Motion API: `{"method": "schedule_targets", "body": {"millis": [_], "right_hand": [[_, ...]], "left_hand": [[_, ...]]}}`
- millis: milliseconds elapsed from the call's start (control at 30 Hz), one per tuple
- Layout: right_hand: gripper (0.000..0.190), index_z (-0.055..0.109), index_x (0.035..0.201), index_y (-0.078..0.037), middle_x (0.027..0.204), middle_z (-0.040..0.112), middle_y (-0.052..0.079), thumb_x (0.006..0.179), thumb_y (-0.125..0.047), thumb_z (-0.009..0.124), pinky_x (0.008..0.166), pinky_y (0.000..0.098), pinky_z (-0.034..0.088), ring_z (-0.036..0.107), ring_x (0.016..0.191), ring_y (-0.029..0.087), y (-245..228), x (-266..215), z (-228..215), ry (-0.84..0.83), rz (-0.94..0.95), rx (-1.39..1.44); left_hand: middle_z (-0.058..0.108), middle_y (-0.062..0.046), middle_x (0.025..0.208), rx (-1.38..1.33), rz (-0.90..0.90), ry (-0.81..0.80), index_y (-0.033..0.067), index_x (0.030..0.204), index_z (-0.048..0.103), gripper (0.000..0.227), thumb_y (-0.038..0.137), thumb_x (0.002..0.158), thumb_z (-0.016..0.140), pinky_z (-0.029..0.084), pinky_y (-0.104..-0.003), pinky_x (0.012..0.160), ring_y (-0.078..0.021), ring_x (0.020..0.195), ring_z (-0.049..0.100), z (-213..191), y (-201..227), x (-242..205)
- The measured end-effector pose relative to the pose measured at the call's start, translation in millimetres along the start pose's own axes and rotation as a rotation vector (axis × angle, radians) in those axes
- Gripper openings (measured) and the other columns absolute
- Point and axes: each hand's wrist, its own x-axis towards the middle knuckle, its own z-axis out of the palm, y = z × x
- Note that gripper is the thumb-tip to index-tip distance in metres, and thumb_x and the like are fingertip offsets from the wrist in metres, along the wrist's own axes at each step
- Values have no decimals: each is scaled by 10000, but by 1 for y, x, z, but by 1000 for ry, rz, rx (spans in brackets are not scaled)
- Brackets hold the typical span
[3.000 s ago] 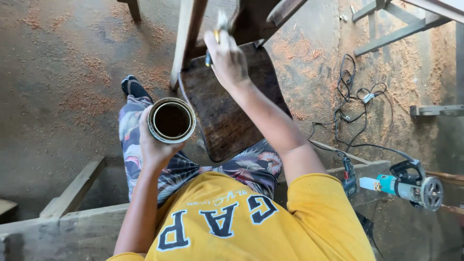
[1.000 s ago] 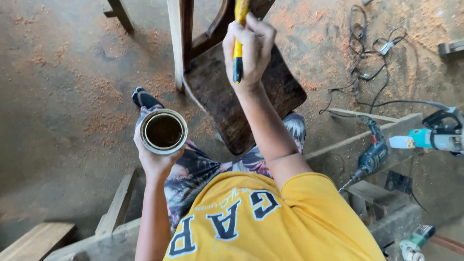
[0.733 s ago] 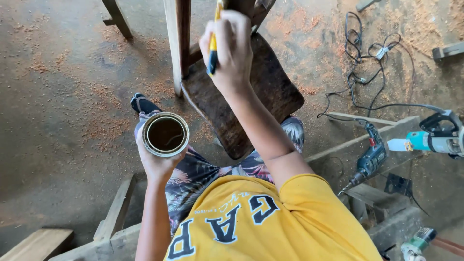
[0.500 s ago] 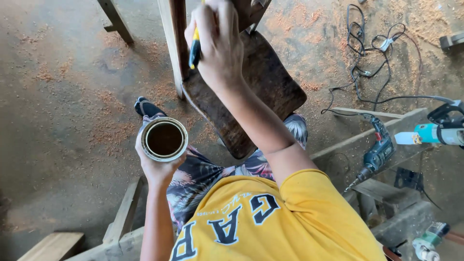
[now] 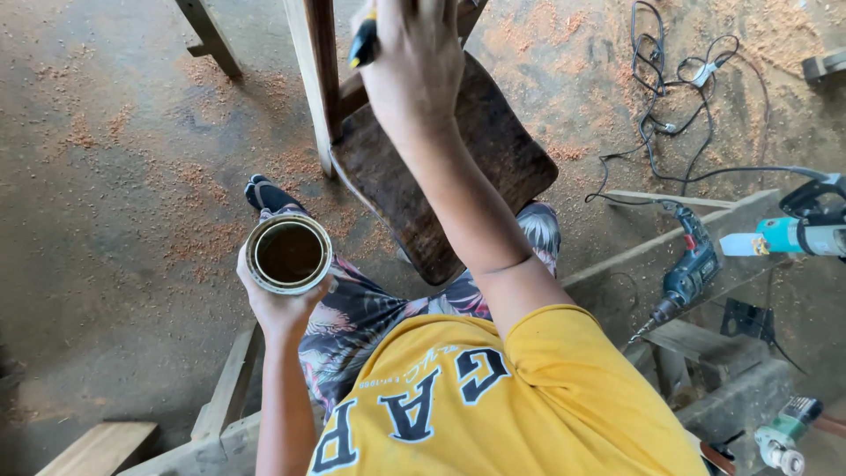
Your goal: The person sits on the floor and applies dark stain to a wooden chair using a paintbrush. They repeatedly dip the brush into a can of stain held in the left hand and brush the stain onto the chair's seat and legs.
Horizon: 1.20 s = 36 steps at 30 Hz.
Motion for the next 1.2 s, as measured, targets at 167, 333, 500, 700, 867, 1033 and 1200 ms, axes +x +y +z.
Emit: {"method": "schedule_targets", "body": {"millis": [167,333,500,700,867,1033,1200], "right_hand": [[127,518,1008,-65,1026,512,156,949,23,590,618,328,606,618,776,280,-2,-5,-40,54,39,153],[165,540,1008,-52,1287,423,175,964,85,622,656,294,568,586,751,206,32,-28,5,30,-76,403],[133,502,1046,-43,957,531,128,948,-93,576,600,317,540,585,745,227,33,-70,30,-203,100,678],[192,511,978,-23,1069,486,179,871,34,660,634,432,621,604,895,371,40,-110,55,-340,-149,130],[171,543,990,5,1102,525,183,910,23,692,537,314,673,584,876,311,38,-89,54,-311,-185,164],[289,595,1147,-46,1327,505,198,960,-96,810,1048,422,595,557,1202,334,53,-105,50,-37,-363,203],[288,586,1145,-42,1365,472,204,952,-9,797,736,320,692,567,1056,300,66,-112,49,-161,-246,221]], "left_hand": [[491,-196,1450,-14,-27,14,58,1484,310,1060,169,606,893,371,-415,1179,-304,1345,506,0,3,4],[519,-181,1426,78,-36,11,57,1465,337,1032,169,597,884,388,-397,1146,-302,1319,532,0,14,5],[521,-191,1436,30,-7,54,46,1478,341,1032,159,607,882,384,-393,1159,-298,1330,531,4,13,1],[500,-163,1475,69,-16,38,64,1488,376,1040,245,607,899,370,-391,1183,-296,1383,506,0,19,-5],[493,-159,1457,94,-54,29,65,1481,376,1044,195,569,866,364,-403,1178,-306,1368,504,-3,19,-9],[487,-182,1457,52,-15,27,58,1488,343,1041,220,614,884,358,-413,1183,-307,1359,496,-5,9,-15],[500,-180,1480,80,-31,42,48,1495,364,1050,214,598,883,358,-398,1191,-308,1386,501,-1,23,-11]]}}
